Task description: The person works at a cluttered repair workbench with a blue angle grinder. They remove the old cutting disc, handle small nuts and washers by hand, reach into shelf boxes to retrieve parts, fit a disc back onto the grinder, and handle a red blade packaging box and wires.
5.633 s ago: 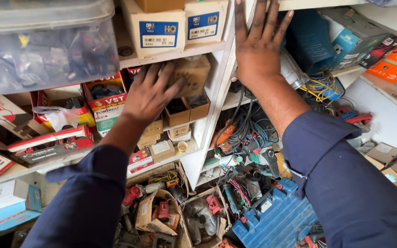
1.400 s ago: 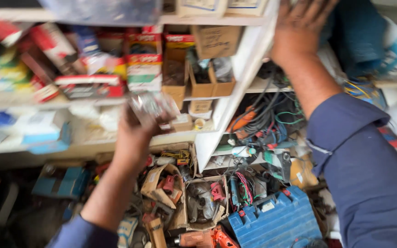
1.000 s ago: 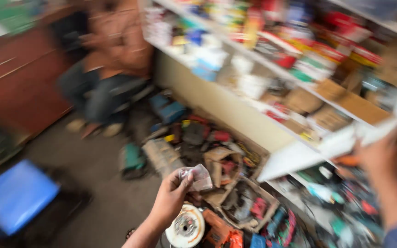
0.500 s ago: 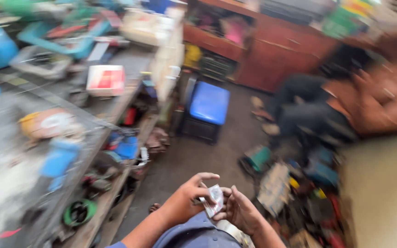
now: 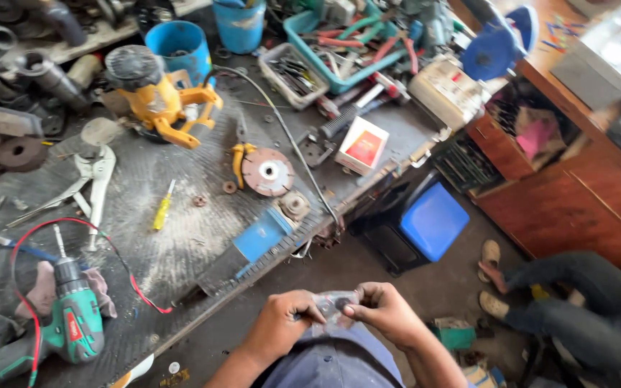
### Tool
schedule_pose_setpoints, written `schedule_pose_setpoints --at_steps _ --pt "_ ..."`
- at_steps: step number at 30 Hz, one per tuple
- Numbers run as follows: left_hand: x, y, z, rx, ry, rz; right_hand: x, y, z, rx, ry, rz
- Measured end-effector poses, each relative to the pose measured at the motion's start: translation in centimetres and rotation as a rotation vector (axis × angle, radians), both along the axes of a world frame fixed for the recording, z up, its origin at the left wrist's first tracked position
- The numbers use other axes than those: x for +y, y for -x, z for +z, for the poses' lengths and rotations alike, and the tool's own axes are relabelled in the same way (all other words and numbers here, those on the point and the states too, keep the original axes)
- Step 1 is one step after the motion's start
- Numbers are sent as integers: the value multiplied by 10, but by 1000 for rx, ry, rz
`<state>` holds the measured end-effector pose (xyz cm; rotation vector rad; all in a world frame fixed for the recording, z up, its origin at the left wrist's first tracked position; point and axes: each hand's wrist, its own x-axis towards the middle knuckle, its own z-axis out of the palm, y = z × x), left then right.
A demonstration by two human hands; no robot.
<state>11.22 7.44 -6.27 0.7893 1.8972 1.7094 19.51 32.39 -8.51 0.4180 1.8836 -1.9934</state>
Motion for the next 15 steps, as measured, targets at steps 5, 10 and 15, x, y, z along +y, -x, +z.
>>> schedule_pose_setpoints --at_steps 5,10,15 --pt "-2 39 18 175 -1 195 25 74 4 1 -136 48" --pt "-11 116 13 173 303 661 62 148 -7 44 -193 65" --pt "-22 198 -1 543 804 843 90 218 -13 13 -161 145"
